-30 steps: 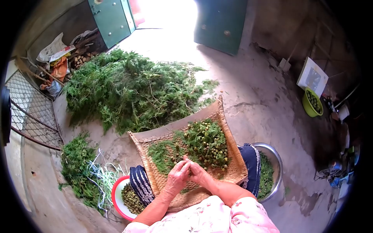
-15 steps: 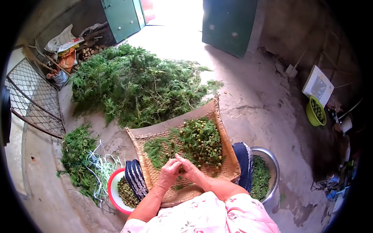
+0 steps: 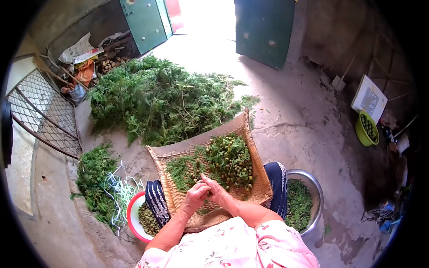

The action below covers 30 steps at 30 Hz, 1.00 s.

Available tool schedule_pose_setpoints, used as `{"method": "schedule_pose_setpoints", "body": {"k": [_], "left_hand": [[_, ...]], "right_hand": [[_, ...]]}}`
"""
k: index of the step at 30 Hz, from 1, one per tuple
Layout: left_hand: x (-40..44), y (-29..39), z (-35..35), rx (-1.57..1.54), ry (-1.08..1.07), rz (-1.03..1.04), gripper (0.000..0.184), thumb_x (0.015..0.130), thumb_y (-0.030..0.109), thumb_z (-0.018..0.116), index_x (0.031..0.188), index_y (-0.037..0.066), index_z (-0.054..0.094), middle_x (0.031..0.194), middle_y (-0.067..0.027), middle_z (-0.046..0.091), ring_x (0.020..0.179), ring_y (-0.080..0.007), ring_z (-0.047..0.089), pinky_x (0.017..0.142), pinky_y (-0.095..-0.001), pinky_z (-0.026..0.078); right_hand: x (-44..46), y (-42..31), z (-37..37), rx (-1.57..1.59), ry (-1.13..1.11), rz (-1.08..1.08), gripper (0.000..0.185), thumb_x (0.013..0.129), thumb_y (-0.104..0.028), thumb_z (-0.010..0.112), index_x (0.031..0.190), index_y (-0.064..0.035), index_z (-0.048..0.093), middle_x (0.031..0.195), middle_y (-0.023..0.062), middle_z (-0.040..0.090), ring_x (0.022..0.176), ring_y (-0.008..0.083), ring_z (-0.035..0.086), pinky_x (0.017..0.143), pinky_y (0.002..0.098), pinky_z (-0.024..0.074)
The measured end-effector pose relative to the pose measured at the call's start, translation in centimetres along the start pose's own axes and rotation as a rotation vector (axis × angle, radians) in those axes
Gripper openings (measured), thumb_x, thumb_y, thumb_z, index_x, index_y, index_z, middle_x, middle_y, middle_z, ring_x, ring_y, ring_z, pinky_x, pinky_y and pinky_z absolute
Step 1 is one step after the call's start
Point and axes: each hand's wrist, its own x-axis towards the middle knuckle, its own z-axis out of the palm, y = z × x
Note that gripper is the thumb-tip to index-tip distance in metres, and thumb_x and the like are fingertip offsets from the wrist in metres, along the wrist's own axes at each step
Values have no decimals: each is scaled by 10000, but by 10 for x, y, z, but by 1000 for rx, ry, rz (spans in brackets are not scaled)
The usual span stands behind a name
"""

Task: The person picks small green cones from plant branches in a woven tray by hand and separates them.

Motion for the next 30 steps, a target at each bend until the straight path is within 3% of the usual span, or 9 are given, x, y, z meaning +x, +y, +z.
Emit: {"method": "schedule_pose_setpoints", "body": {"k": [4, 6, 8, 11, 12, 14, 16, 19, 30], "left_hand": [[-1, 2, 0, 38, -39, 14, 228, 688, -62, 599, 892, 38, 605, 874, -115, 600, 777, -285, 600, 671, -334, 508], [5, 7, -4, 185, 156, 21, 218, 688, -44, 602, 885, 48, 609, 846, -110, 599, 767, -288, 599, 673, -358, 502], [5, 5, -10, 255, 175, -164, 128, 739, 26, 618, 865, 45, 613, 828, -129, 591, 754, -315, 589, 666, -397, 488], [-2, 20, -25, 334, -197, -344, 91, 768, 126, 618, 778, 46, 576, 773, -127, 567, 727, -320, 589, 623, -424, 486], [-8, 27, -29, 396, -368, -392, 123, 771, 151, 624, 747, 45, 566, 759, -129, 562, 715, -326, 592, 598, -432, 486], [-18, 42, -33, 384, -404, -337, 234, 805, 253, 599, 706, 44, 561, 720, -137, 580, 676, -334, 601, 569, -444, 485], [-23, 66, -42, 352, -756, -446, 345, 855, 348, 529, 698, 44, 572, 665, -151, 596, 653, -328, 612, 574, -449, 484], [-33, 86, -46, 350, -812, -501, 426, 883, 438, 462, 732, 57, 582, 667, -167, 599, 681, -342, 610, 603, -458, 474], [-16, 109, -69, 425, -805, -610, 426, 876, 438, 466, 715, 62, 584, 688, -151, 611, 681, -330, 614, 601, -454, 470]], "right_hand": [[5, 4, -8, -2, 15, -5, 347, 888, -401, 542, 701, -109, 567, 642, -1, 567, 569, 130, 550, 504, 245, 454], [-5, -5, 1, -55, 106, -4, 345, 883, -403, 547, 708, -107, 570, 636, 2, 561, 558, 132, 542, 485, 248, 442], [-8, -9, 3, -105, 201, -4, 343, 879, -406, 553, 715, -105, 572, 630, 5, 554, 546, 133, 534, 465, 252, 430], [-3, -12, -8, -122, 259, 15, 325, 854, -427, 580, 760, -116, 581, 644, -2, 564, 516, 120, 534, 417, 243, 394], [-6, -16, -4, -122, 261, 13, 325, 854, -427, 580, 760, -116, 581, 644, -2, 564, 516, 120, 534, 417, 243, 394], [-14, -25, 5, -102, 227, -29, 323, 853, -422, 584, 764, -112, 579, 662, 17, 571, 520, 129, 537, 419, 244, 394], [-16, -30, 6, -89, 236, -29, 321, 850, -417, 590, 769, -107, 577, 675, 33, 576, 529, 133, 541, 412, 243, 394], [-14, -31, 3, -78, 257, -39, 326, 845, -417, 598, 775, -100, 575, 679, 32, 574, 545, 130, 547, 395, 238, 394], [-28, -23, 18, -51, 199, 70, 334, 868, -399, 574, 771, -79, 568, 692, 44, 574, 550, 150, 520, 397, 239, 370]]}}
